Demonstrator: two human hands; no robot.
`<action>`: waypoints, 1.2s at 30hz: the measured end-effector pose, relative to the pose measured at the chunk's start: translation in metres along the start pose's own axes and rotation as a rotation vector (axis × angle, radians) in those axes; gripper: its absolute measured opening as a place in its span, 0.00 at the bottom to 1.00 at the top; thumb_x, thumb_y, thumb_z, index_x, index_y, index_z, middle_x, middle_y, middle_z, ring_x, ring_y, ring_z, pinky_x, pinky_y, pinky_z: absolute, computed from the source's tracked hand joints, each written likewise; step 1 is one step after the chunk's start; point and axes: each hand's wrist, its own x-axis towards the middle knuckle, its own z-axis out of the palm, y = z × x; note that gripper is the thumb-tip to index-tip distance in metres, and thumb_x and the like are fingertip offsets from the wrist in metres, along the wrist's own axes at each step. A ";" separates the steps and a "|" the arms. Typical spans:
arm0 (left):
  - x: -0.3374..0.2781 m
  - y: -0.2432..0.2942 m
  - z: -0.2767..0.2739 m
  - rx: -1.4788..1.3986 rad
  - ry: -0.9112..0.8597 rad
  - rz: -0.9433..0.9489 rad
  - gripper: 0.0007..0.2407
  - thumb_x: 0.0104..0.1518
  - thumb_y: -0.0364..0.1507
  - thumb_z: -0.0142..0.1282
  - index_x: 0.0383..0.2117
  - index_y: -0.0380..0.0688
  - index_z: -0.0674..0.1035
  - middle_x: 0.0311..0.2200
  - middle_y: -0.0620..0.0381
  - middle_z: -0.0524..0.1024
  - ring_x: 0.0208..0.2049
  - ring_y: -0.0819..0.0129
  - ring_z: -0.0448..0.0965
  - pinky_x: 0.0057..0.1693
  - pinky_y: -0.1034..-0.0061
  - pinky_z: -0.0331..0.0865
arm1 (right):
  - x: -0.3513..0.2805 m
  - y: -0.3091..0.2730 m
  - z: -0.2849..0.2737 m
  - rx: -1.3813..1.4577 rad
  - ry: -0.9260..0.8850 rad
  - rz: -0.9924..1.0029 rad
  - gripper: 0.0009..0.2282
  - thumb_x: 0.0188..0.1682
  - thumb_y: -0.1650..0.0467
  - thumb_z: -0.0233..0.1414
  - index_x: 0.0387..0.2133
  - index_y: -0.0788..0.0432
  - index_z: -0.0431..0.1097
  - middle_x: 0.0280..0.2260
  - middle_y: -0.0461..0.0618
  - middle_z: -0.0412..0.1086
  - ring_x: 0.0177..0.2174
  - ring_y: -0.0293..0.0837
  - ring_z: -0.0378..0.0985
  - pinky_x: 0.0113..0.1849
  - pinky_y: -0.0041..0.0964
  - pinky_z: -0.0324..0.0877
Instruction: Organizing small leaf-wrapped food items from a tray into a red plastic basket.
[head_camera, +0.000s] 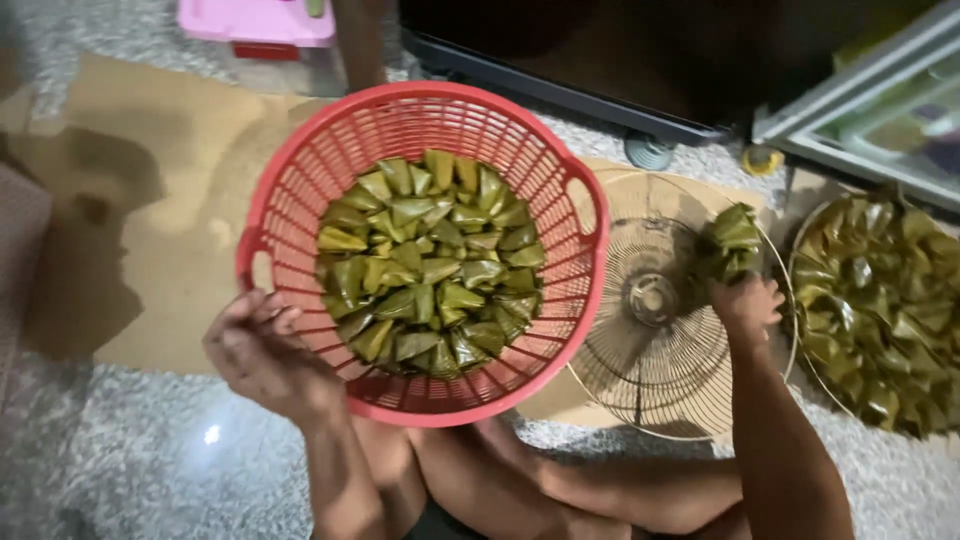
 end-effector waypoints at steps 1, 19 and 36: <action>0.000 0.005 0.003 0.001 0.010 0.006 0.18 0.67 0.45 0.46 0.40 0.40 0.75 0.39 0.48 0.77 0.37 0.67 0.79 0.39 0.83 0.80 | -0.013 -0.008 -0.002 0.000 0.000 -0.012 0.33 0.43 0.48 0.61 0.55 0.59 0.72 0.54 0.69 0.61 0.55 0.73 0.58 0.48 0.78 0.58; -0.068 0.035 0.029 0.037 -0.446 0.239 0.08 0.62 0.27 0.56 0.41 0.36 0.73 0.34 0.44 0.76 0.35 0.57 0.79 0.42 0.70 0.74 | -0.248 -0.121 -0.182 2.410 -0.412 0.280 0.18 0.38 0.69 0.71 0.37 0.60 0.70 0.41 0.58 0.72 0.38 0.56 0.76 0.36 0.38 0.78; -0.113 0.082 0.038 -0.054 -0.908 0.098 0.19 0.54 0.20 0.59 0.53 0.30 0.72 0.53 0.42 0.77 0.52 0.52 0.80 0.59 0.67 0.76 | -0.398 -0.223 -0.226 1.948 -1.051 -0.280 0.21 0.52 0.51 0.52 0.45 0.54 0.72 0.53 0.56 0.68 0.53 0.52 0.68 0.54 0.62 0.61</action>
